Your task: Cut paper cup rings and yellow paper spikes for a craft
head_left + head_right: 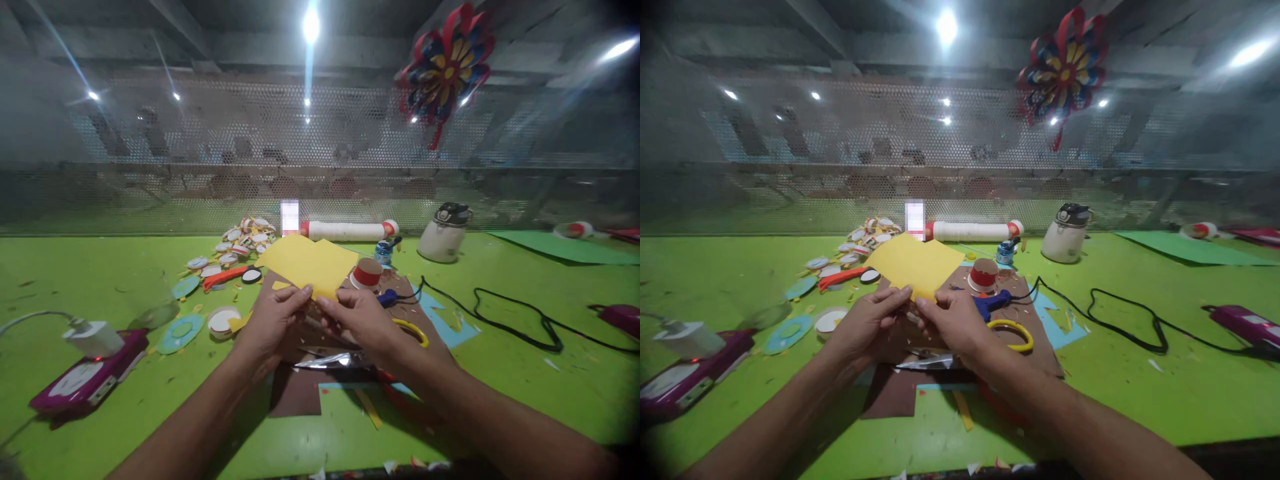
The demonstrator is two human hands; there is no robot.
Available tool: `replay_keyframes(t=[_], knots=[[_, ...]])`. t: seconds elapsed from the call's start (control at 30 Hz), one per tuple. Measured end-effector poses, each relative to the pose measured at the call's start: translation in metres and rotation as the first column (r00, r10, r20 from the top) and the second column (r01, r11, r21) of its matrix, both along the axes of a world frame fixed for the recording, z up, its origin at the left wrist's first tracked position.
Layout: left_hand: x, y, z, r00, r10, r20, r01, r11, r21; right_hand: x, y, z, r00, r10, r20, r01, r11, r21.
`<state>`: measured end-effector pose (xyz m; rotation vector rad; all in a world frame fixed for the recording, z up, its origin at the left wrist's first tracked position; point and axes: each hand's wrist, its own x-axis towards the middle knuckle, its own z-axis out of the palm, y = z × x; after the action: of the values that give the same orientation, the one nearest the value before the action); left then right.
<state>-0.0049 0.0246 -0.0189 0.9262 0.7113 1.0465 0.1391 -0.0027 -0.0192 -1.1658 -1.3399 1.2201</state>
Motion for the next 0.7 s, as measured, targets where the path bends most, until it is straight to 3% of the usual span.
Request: replay_keyframes(t=[0.3,0.5,0.7], knots=[[-0.0037,0.0068,0.0021,0.972,0.178,0.152,-0.176,0.984,-0.025,-0.0034,-0.0011,-0.0052,0.995,-0.026,-0.099,0.015,0.994,-0.111],[0.0006,0.0071,0.0031,0.964,0.185,0.190,-0.184,0.983,-0.022,-0.0048,-0.0025,-0.0004,0.986,-0.022,-0.168,-0.003,0.989,-0.145],[0.0025,0.0056,0.0009,0.963,0.195,0.189,-0.194,0.981,-0.023,-0.0098,0.0006,-0.0007,0.989,-0.061,-0.135,0.043,0.991,-0.129]])
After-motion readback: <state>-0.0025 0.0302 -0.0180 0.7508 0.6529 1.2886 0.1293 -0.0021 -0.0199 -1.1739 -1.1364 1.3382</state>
